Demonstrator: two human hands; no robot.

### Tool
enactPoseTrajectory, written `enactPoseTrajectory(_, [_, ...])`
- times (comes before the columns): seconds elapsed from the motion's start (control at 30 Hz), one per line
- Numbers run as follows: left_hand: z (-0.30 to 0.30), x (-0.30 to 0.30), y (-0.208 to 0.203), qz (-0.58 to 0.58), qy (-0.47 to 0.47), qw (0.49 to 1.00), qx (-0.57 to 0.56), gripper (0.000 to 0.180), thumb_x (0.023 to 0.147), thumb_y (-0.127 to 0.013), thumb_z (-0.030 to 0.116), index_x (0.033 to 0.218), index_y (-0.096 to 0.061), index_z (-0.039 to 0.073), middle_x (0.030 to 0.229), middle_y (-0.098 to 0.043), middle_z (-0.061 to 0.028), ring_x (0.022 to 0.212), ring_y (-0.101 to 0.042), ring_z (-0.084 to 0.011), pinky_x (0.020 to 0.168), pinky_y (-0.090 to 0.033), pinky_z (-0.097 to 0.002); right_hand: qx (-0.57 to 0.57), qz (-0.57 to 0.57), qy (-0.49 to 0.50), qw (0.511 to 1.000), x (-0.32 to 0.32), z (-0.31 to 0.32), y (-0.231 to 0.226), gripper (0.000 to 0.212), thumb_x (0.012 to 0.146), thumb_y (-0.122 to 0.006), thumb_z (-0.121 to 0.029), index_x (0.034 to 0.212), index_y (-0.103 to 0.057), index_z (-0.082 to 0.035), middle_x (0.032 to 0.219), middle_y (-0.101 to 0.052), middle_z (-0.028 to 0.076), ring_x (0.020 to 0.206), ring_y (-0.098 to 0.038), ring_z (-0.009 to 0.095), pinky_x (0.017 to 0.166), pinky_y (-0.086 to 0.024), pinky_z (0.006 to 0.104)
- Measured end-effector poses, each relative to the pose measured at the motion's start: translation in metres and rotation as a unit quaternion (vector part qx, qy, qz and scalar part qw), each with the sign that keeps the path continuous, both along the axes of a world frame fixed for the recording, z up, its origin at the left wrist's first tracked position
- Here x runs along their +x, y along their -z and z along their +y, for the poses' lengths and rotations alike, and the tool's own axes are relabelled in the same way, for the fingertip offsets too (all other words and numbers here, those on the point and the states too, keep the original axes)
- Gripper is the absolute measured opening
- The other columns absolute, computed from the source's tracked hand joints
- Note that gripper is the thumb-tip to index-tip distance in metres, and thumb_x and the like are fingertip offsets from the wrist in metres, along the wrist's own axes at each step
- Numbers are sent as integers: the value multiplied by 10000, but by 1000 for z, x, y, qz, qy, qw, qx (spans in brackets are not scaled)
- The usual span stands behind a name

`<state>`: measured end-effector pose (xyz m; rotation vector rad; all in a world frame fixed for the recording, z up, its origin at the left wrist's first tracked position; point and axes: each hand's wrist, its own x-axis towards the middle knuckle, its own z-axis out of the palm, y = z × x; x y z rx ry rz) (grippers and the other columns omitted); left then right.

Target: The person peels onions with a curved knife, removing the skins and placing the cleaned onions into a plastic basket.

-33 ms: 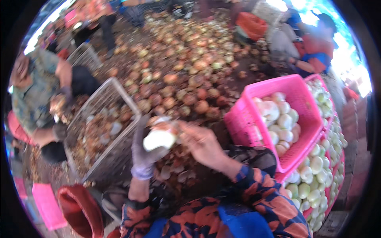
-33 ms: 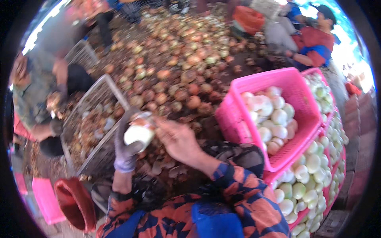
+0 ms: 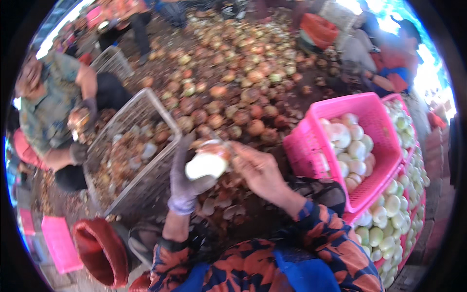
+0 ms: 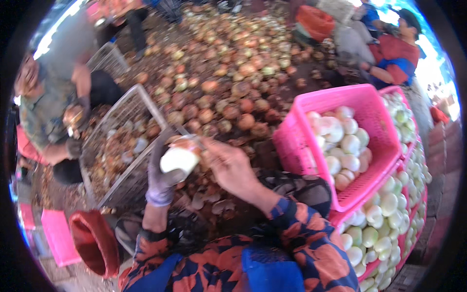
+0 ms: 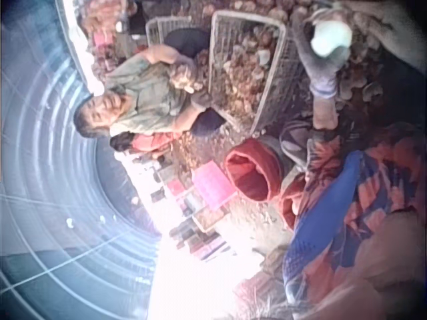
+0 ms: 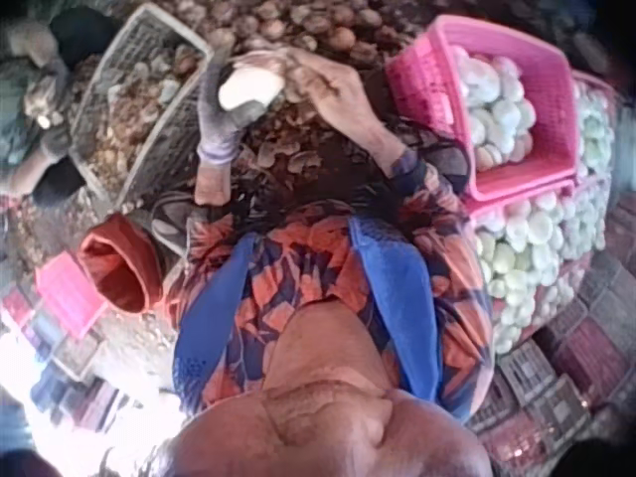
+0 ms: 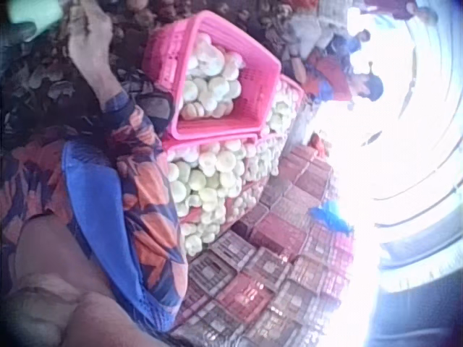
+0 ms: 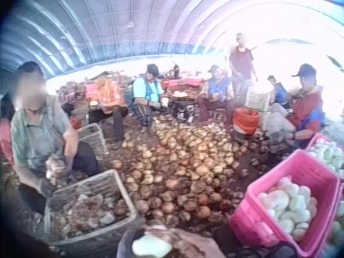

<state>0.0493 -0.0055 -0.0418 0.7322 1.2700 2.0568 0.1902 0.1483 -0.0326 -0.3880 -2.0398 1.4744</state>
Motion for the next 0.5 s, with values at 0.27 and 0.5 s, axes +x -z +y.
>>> enactPoseTrajectory(0.27, [-8, 0, -18, -8, 70, 995, 70, 1388, 583, -983, 433, 1661, -168, 117, 1398, -600, -173, 1301, -596, -297, 1108, -465, -434, -235, -18, -46, 971, 4, 19, -4, 402, 1089, -549, -154, 1472, -552, -29, 781, -559, -45, 639, -480, 34, 565, -411, 196])
enactPoseTrajectory(0.5, [-14, 12, -17, -181, 47, 978, 89, 1337, 582, -938, 449, 1651, -199, 134, 1381, -610, -143, 1244, -638, -313, 1096, -522, -465, -353, 0, 32, 935, 4, 16, -11, 459, 1079, -586, -240, 1481, -537, -23, 798, -567, -45, 661, -514, 48, 604, -454, 220])
